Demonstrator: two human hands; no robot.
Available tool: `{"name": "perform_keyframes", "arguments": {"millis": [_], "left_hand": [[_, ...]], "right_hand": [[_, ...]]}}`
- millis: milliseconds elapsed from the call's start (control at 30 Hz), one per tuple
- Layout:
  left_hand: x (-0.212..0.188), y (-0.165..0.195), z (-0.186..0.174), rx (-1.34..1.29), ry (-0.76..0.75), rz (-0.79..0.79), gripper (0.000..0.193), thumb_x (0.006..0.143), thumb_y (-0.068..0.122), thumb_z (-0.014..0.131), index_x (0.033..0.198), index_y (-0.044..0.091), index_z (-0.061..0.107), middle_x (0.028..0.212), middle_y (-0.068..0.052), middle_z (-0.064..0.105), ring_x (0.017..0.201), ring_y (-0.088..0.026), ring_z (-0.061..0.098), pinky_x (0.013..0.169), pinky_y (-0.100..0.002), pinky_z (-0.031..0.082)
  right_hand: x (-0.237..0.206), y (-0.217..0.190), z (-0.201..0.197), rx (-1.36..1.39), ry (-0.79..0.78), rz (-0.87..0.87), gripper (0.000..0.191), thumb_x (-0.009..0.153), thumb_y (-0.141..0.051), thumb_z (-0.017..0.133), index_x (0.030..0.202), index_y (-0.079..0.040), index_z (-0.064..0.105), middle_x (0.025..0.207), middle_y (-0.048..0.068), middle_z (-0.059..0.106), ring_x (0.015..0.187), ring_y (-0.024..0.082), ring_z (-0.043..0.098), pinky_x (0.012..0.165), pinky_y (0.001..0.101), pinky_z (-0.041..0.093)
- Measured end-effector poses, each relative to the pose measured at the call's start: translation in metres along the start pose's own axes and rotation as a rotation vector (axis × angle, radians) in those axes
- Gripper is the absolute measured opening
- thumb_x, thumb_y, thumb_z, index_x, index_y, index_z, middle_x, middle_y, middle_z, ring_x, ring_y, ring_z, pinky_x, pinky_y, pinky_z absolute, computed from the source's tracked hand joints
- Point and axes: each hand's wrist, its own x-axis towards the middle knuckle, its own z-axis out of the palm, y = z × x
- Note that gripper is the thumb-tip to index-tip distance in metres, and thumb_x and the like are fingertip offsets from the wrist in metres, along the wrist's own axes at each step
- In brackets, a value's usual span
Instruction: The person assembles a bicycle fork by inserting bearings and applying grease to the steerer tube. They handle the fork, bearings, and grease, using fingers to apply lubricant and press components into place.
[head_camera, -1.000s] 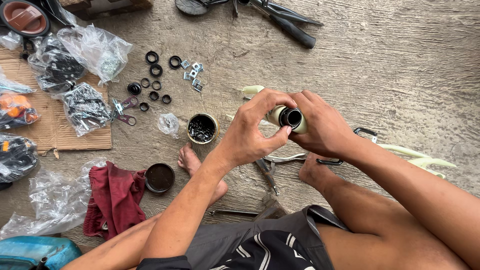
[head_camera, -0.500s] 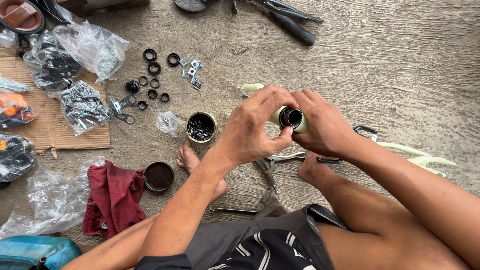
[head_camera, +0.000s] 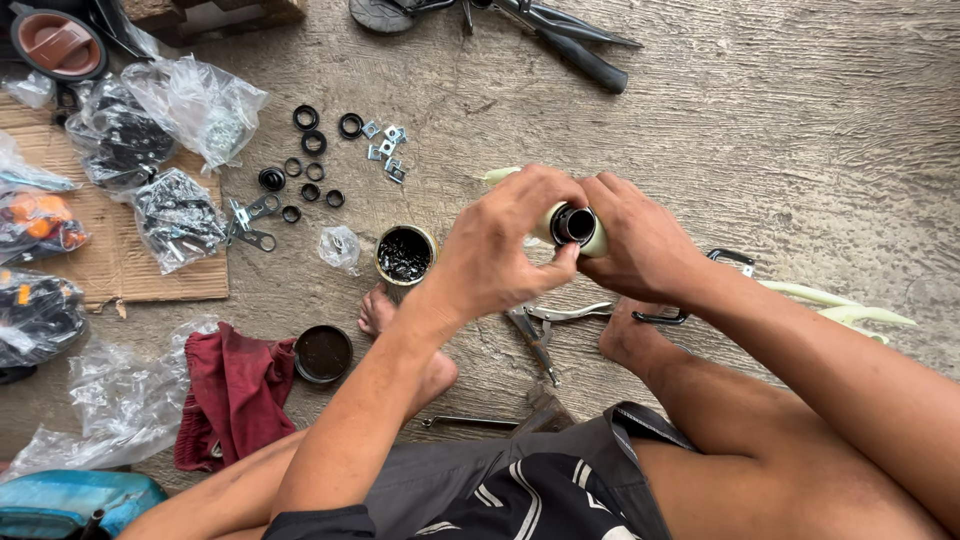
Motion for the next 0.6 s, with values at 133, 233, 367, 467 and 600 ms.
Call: {"name": "perform_keyframes", "arguments": {"millis": [133,233,367,467,600], "left_hand": [[-0.035,-0.029,0.009,-0.258,0.086,-0.090,0.079,0.082,0.035,0.078,0.148,0.012,0.042,0.137,-0.015,0.060,0.126,-0.027,0.062,0.109,-0.047,0.053],[-0.071,-0.081,0.029,-0.352,0.316,-0.285,0.078,0.088,0.037,0.072,0.155,0.013,0.040,0.135,-0.014,0.063,0.124,-0.024,0.065,0.108,-0.044,0.057],[-0.129,-0.136,0.084,-0.271,0.712,-0.564,0.047,0.102,0.026,0.064,0.144,0.008,0.055,0.129,-0.013,0.069,0.116,-0.025,0.070,0.102,-0.041,0.058],[-0.170,-0.146,0.124,-0.025,0.596,-0.728,0.043,0.098,0.025,0.065,0.137,0.007,0.061,0.125,-0.015,0.065,0.115,-0.029,0.067,0.099,-0.042,0.054],[-0.179,-0.194,0.087,0.407,0.578,-0.563,0.037,0.101,0.032,0.068,0.129,0.008,0.061,0.124,-0.021,0.060,0.120,-0.041,0.058,0.104,-0.052,0.051]], "right_hand": [[-0.004,-0.004,-0.001,0.013,-0.015,-0.002,0.060,0.079,-0.031,0.081,0.129,-0.009,0.055,0.110,0.013,0.059,0.100,0.034,0.064,0.082,0.0496,0.054],[-0.007,-0.008,0.000,0.027,-0.019,0.014,0.060,0.081,-0.032,0.081,0.132,-0.011,0.057,0.116,0.014,0.061,0.103,0.035,0.064,0.085,0.0499,0.054],[-0.009,-0.016,0.004,0.021,-0.021,0.007,0.060,0.082,-0.030,0.082,0.133,-0.010,0.056,0.120,0.015,0.062,0.108,0.034,0.065,0.089,0.0490,0.054],[-0.010,-0.023,0.009,0.044,-0.004,-0.043,0.060,0.083,-0.029,0.082,0.133,-0.009,0.056,0.124,0.016,0.062,0.111,0.034,0.065,0.092,0.0476,0.054],[-0.011,-0.035,0.017,-0.008,-0.007,-0.018,0.061,0.084,-0.027,0.084,0.134,-0.007,0.057,0.126,0.016,0.065,0.112,0.032,0.068,0.094,0.0448,0.057]]}}
